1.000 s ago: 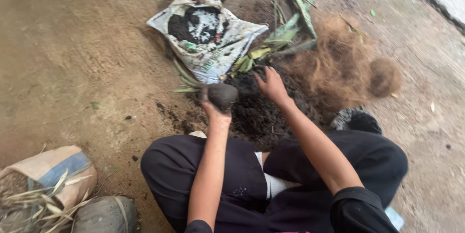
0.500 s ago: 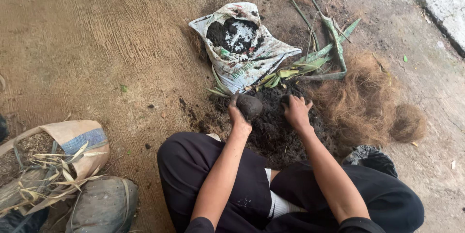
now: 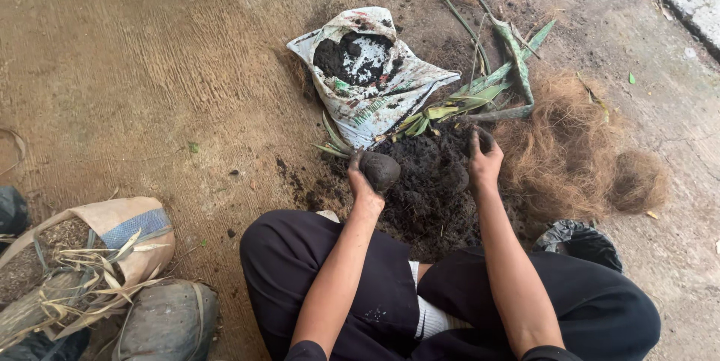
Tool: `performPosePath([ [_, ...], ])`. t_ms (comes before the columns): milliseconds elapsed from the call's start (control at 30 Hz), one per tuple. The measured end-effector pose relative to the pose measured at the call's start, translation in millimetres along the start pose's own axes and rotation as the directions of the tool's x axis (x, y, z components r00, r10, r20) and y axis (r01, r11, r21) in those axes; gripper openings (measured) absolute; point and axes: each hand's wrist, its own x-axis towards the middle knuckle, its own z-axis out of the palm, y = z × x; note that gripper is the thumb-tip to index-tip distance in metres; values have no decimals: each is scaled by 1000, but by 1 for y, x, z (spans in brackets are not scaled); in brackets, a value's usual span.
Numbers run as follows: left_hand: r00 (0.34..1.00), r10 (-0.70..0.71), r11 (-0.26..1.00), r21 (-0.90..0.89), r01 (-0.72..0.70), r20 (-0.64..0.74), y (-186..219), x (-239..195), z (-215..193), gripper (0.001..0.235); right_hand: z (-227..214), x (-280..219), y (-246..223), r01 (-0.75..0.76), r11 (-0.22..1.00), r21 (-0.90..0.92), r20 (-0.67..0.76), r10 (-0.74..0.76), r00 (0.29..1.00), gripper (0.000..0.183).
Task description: The person sits on the floor and packs soil and coconut coir around the roots of a small plant. They repeatedly add material and press it into a compact ball around the root system.
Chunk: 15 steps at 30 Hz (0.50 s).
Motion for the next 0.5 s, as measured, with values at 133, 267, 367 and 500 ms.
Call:
performPosePath([
  [133, 1000, -7, 1000, 7, 7, -3, -3, -2, 0, 64, -4, 0, 2, -209, 908, 363, 62, 201, 978, 32],
  [267, 1000, 5, 1000, 21, -5, 29, -2, -3, -2, 64, -6, -4, -10, -288, 830, 478, 113, 267, 957, 39],
  [367, 999, 16, 999, 31, -18, 45, -4, -2, -3, 64, -15, -2, -13, -357, 759, 545, 176, 313, 933, 49],
  [500, 999, 14, 999, 42, -16, 34, -5, -2, -2, 60, -30, 5, 0, -392, 546, 740, 223, 350, 910, 58],
])
